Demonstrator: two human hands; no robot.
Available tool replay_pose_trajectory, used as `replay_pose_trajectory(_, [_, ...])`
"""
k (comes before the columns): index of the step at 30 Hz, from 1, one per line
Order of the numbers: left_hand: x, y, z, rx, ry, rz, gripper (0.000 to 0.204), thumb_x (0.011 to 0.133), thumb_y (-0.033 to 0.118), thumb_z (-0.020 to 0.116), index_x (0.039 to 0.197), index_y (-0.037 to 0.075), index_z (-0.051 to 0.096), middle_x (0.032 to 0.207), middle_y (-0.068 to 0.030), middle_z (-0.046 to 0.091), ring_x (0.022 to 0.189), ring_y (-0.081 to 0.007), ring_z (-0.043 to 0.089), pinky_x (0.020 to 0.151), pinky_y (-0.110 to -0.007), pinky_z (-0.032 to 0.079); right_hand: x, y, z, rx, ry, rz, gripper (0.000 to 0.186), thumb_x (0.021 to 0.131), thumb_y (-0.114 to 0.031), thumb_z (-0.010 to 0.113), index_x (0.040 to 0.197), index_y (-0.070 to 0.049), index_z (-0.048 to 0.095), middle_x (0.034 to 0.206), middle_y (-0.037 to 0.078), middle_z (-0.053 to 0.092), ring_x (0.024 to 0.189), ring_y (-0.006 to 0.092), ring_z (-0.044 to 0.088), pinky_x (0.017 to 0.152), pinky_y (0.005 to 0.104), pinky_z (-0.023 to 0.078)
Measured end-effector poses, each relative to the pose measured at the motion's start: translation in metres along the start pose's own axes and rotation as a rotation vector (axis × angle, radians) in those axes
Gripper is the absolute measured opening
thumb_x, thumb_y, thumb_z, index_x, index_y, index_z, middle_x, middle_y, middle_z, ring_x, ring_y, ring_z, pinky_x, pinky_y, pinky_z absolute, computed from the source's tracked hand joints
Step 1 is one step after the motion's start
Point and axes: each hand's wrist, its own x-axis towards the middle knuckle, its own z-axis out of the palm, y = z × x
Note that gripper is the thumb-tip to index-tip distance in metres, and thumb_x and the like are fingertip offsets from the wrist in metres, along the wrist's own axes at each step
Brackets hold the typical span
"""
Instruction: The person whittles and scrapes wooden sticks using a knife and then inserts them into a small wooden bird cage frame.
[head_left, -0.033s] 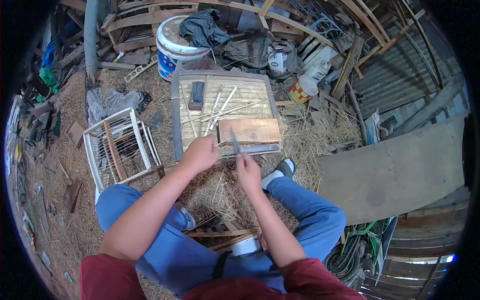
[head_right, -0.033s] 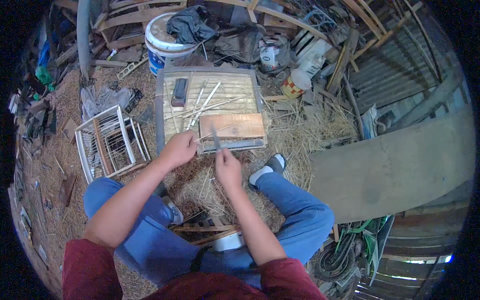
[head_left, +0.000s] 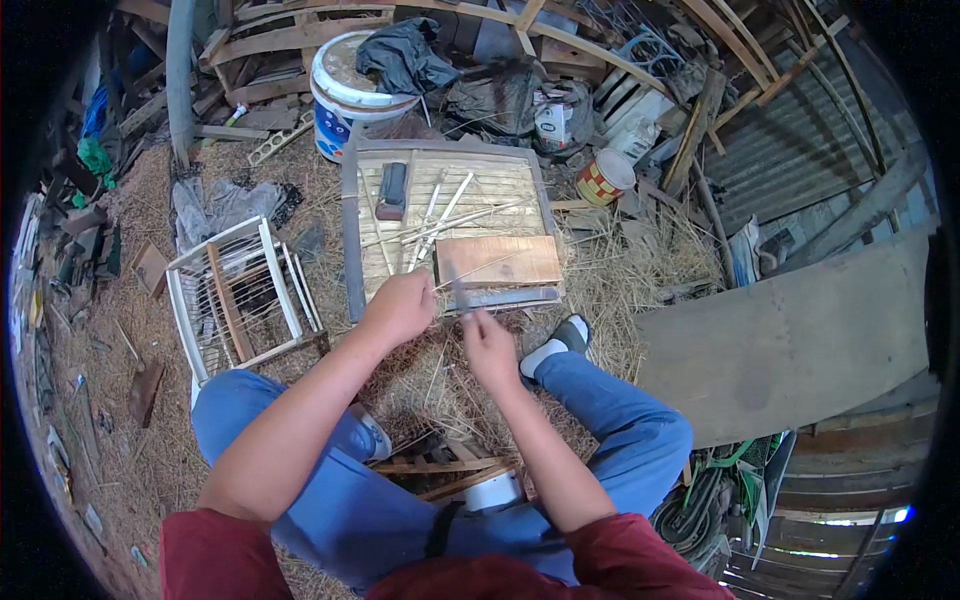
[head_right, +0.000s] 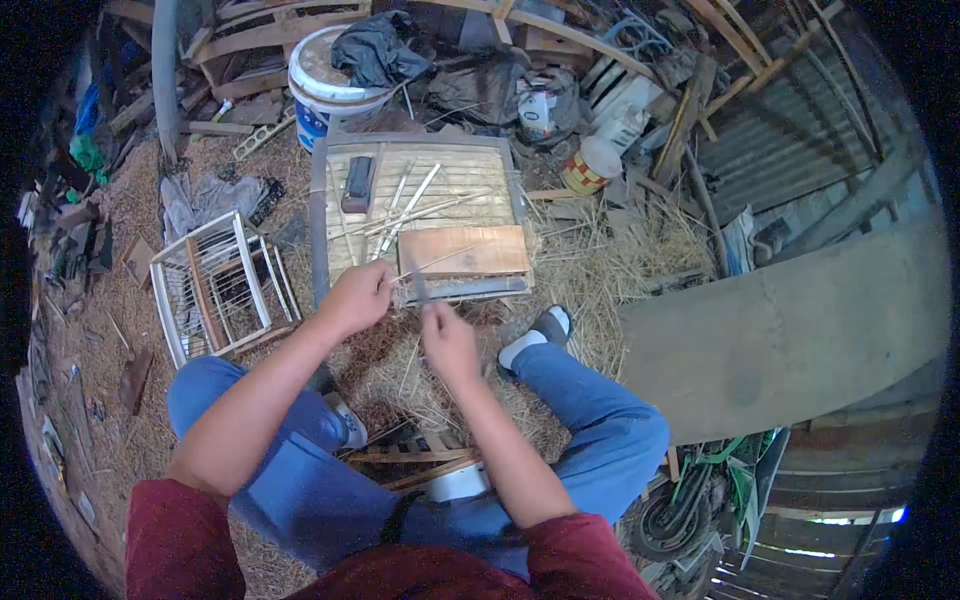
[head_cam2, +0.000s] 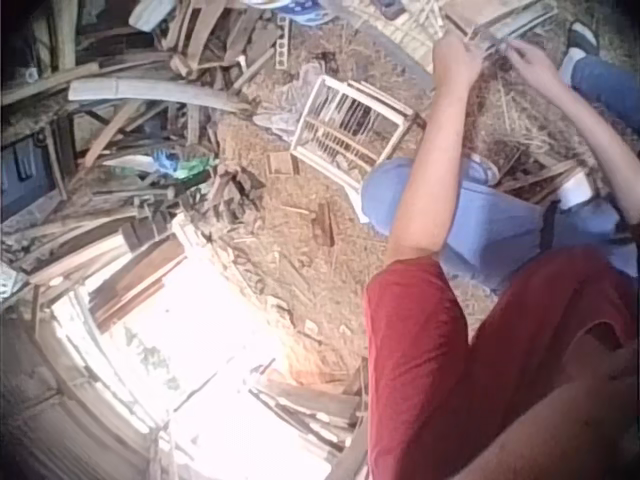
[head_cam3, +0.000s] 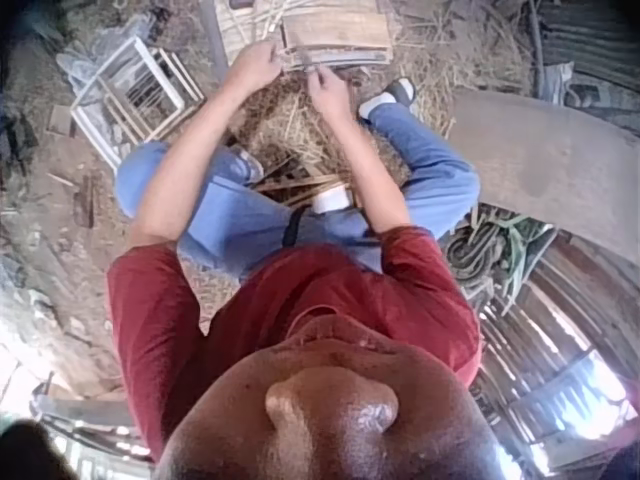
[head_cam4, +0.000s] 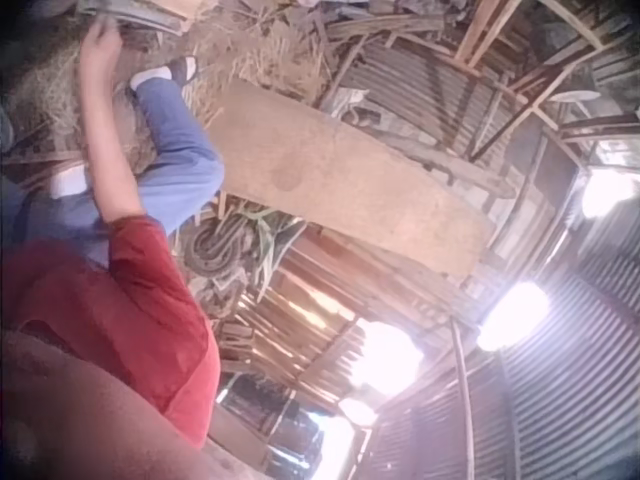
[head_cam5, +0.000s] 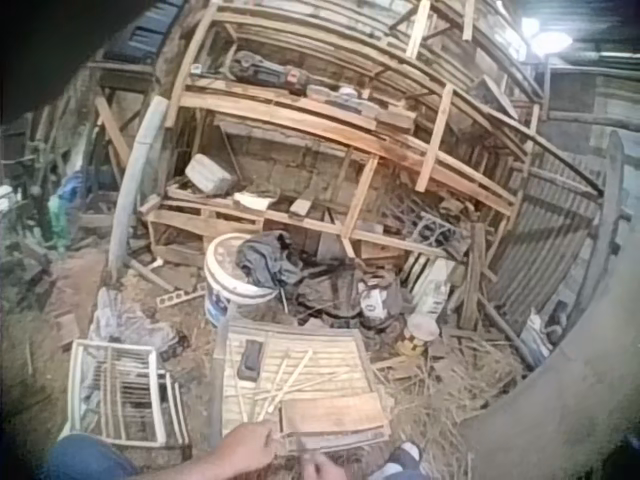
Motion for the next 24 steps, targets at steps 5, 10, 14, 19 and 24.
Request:
replay_pose_trajectory(5, [0.001,-0.002,0.0,-0.008,0.028,0.034,0.016,0.095,0.014,0.059,0.094,-0.002,0.064,0.088,-0.0267,0.069,0.086,-0.0481,0.066,0.077,-0.053,0.052,0.016,0.009,-0.006,0.039,0.051,0.042,0.033,0.105,-0.035,0.055,0.105,-0.004,0.064,0.082,0.027,0.065,0.079,0.0469,0.066,0.071,0.0472,0.052])
replay_pose_trajectory(10, [-0.001,0.0,-0.004,0.025,-0.01,-0.012,0.015,0.095,0.011,0.059,0.096,-0.002,0.066,0.091,-0.0267,0.07,0.091,-0.0468,0.068,0.083,-0.053,0.053,-0.008,-0.001,0.009,-0.003,-0.081,-0.015,0.03,0.106,-0.032,0.054,0.108,-0.003,0.066,0.082,0.026,0.065,0.073,0.0447,0.064,0.069,0.0456,0.051])
replay_pose_trajectory(14, [0.001,0.005,-0.003,-0.011,-0.007,-0.014,0.014,0.094,0.01,0.059,0.093,-0.002,0.067,0.091,-0.0263,0.071,0.09,-0.0464,0.068,0.083,-0.053,0.054,0.01,0.012,0.001,0.006,0.064,0.078,0.029,0.105,-0.032,0.056,0.109,-0.006,0.066,0.081,0.024,0.066,0.074,0.0396,0.067,0.071,0.0437,0.052])
replay_pose_trajectory(19, [-0.001,0.002,-0.004,0.006,0.002,-0.011,0.014,0.093,0.009,0.06,0.093,-0.002,0.068,0.091,-0.0263,0.071,0.09,-0.0457,0.069,0.083,-0.052,0.054,0.005,0.01,-0.002,0.077,-0.087,0.026,0.029,0.105,-0.033,0.057,0.105,-0.006,0.069,0.078,0.022,0.066,0.069,0.0318,0.065,0.069,0.0423,0.052])
replay_pose_trajectory(24, [-0.001,-0.008,-0.002,-0.027,-0.004,-0.013,0.014,0.092,0.009,0.061,0.094,-0.001,0.07,0.092,-0.0263,0.071,0.091,-0.0452,0.069,0.085,-0.052,0.055,-0.008,0.001,0.012,-0.03,-0.164,-0.036,0.032,0.106,-0.034,0.056,0.104,-0.004,0.068,0.078,0.02,0.066,0.068,0.0272,0.062,0.069,0.0415,0.05])
